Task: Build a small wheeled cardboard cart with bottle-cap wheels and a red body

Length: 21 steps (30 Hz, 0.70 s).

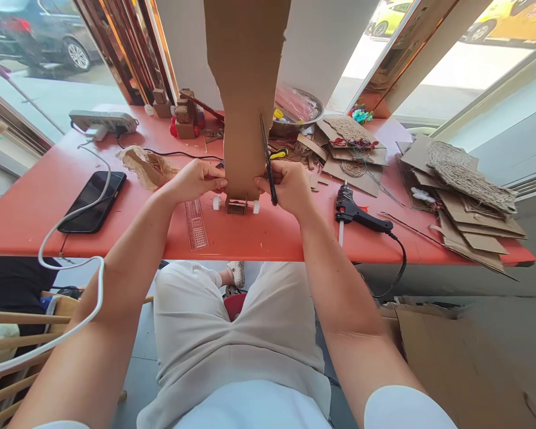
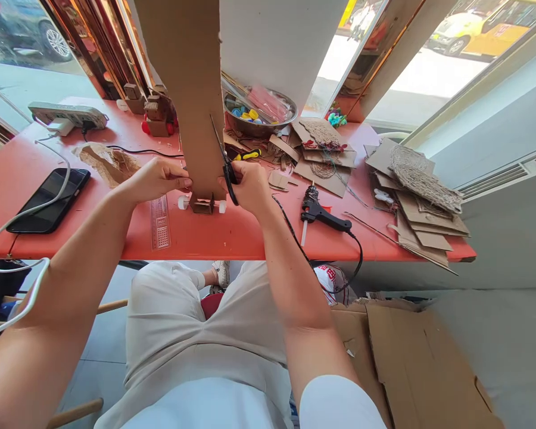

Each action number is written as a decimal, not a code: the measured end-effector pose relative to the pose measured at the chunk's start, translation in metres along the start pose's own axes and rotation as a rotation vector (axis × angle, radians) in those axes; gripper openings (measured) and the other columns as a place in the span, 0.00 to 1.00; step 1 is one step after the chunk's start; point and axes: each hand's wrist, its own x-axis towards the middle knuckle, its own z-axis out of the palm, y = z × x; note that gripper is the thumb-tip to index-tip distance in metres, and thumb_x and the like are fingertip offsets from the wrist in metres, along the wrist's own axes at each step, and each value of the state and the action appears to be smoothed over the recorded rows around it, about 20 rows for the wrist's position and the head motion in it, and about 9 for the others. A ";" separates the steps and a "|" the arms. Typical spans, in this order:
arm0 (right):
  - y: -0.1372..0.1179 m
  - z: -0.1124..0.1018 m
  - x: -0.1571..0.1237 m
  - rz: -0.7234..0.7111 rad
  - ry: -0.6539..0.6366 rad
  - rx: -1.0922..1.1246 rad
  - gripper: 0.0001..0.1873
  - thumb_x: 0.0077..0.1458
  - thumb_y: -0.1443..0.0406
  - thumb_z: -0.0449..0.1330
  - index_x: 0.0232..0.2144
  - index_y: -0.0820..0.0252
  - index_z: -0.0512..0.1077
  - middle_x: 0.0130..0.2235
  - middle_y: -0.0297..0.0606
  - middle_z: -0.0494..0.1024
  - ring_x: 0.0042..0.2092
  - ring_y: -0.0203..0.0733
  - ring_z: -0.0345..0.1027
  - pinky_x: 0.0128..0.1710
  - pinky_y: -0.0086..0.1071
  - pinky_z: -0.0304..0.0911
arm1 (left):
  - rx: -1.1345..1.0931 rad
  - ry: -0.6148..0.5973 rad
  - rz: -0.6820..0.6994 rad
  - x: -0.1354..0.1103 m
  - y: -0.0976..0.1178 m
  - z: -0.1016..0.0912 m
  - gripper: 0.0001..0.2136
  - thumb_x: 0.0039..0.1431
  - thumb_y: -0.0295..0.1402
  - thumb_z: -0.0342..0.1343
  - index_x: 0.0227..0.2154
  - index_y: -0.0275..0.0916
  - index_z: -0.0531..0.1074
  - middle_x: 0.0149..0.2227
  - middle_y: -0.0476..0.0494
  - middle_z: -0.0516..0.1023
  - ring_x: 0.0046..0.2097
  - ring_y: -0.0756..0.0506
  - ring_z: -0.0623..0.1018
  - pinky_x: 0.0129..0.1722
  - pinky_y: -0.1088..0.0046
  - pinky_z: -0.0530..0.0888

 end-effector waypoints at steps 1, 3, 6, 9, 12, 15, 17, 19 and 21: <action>-0.001 0.000 0.000 -0.006 -0.002 -0.014 0.08 0.46 0.65 0.65 0.21 0.56 0.68 0.25 0.30 0.72 0.30 0.38 0.66 0.33 0.33 0.63 | 0.024 -0.019 -0.008 0.000 0.000 -0.001 0.09 0.53 0.38 0.66 0.27 0.38 0.86 0.30 0.48 0.85 0.34 0.47 0.81 0.40 0.72 0.81; -0.002 -0.002 -0.001 -0.005 -0.014 -0.022 0.08 0.45 0.65 0.65 0.21 0.56 0.69 0.25 0.30 0.72 0.30 0.37 0.66 0.32 0.33 0.63 | 0.053 -0.049 -0.025 0.000 0.000 -0.003 0.09 0.54 0.37 0.65 0.29 0.38 0.87 0.28 0.49 0.84 0.33 0.47 0.81 0.39 0.72 0.81; -0.003 -0.003 -0.002 0.017 -0.030 -0.004 0.09 0.44 0.65 0.65 0.20 0.56 0.68 0.24 0.29 0.71 0.29 0.38 0.67 0.32 0.33 0.63 | 0.046 -0.076 -0.040 0.000 0.000 -0.003 0.09 0.55 0.37 0.64 0.29 0.38 0.87 0.27 0.49 0.83 0.32 0.47 0.81 0.39 0.73 0.81; -0.003 -0.005 -0.003 0.032 -0.041 0.022 0.09 0.44 0.65 0.66 0.20 0.56 0.68 0.24 0.30 0.73 0.29 0.39 0.69 0.32 0.33 0.64 | 0.029 -0.079 -0.037 -0.001 0.001 -0.002 0.09 0.53 0.37 0.64 0.27 0.38 0.86 0.27 0.50 0.83 0.32 0.48 0.81 0.39 0.73 0.81; -0.004 -0.006 -0.005 0.038 -0.048 0.032 0.09 0.45 0.65 0.65 0.20 0.56 0.69 0.23 0.30 0.74 0.30 0.40 0.71 0.33 0.33 0.66 | 0.020 -0.079 -0.035 -0.001 0.003 -0.001 0.09 0.52 0.37 0.64 0.26 0.38 0.85 0.25 0.50 0.82 0.32 0.48 0.80 0.39 0.73 0.80; -0.007 -0.006 -0.007 0.041 -0.035 -0.013 0.09 0.45 0.66 0.65 0.20 0.57 0.68 0.24 0.30 0.73 0.30 0.39 0.70 0.33 0.32 0.65 | 0.014 -0.083 -0.020 -0.001 0.004 0.000 0.09 0.51 0.37 0.63 0.26 0.38 0.85 0.25 0.50 0.82 0.30 0.49 0.79 0.37 0.74 0.80; -0.009 -0.005 -0.010 0.036 -0.020 -0.053 0.09 0.45 0.67 0.65 0.20 0.57 0.68 0.24 0.30 0.72 0.29 0.37 0.68 0.31 0.31 0.63 | 0.020 -0.089 -0.002 -0.001 0.006 -0.001 0.10 0.51 0.38 0.64 0.26 0.38 0.86 0.25 0.50 0.82 0.30 0.49 0.78 0.36 0.74 0.79; -0.011 -0.004 -0.013 0.027 -0.008 -0.090 0.09 0.45 0.66 0.64 0.19 0.57 0.67 0.23 0.30 0.71 0.29 0.36 0.65 0.30 0.31 0.61 | 0.031 -0.095 0.010 -0.002 0.007 -0.001 0.11 0.51 0.39 0.64 0.26 0.38 0.86 0.24 0.50 0.81 0.29 0.49 0.78 0.35 0.75 0.78; -0.012 -0.004 -0.015 0.016 0.001 -0.113 0.09 0.46 0.66 0.64 0.19 0.57 0.67 0.23 0.29 0.69 0.29 0.36 0.63 0.30 0.30 0.59 | 0.046 -0.095 0.013 -0.002 0.007 -0.001 0.12 0.51 0.41 0.64 0.26 0.37 0.85 0.24 0.50 0.81 0.29 0.49 0.77 0.35 0.74 0.77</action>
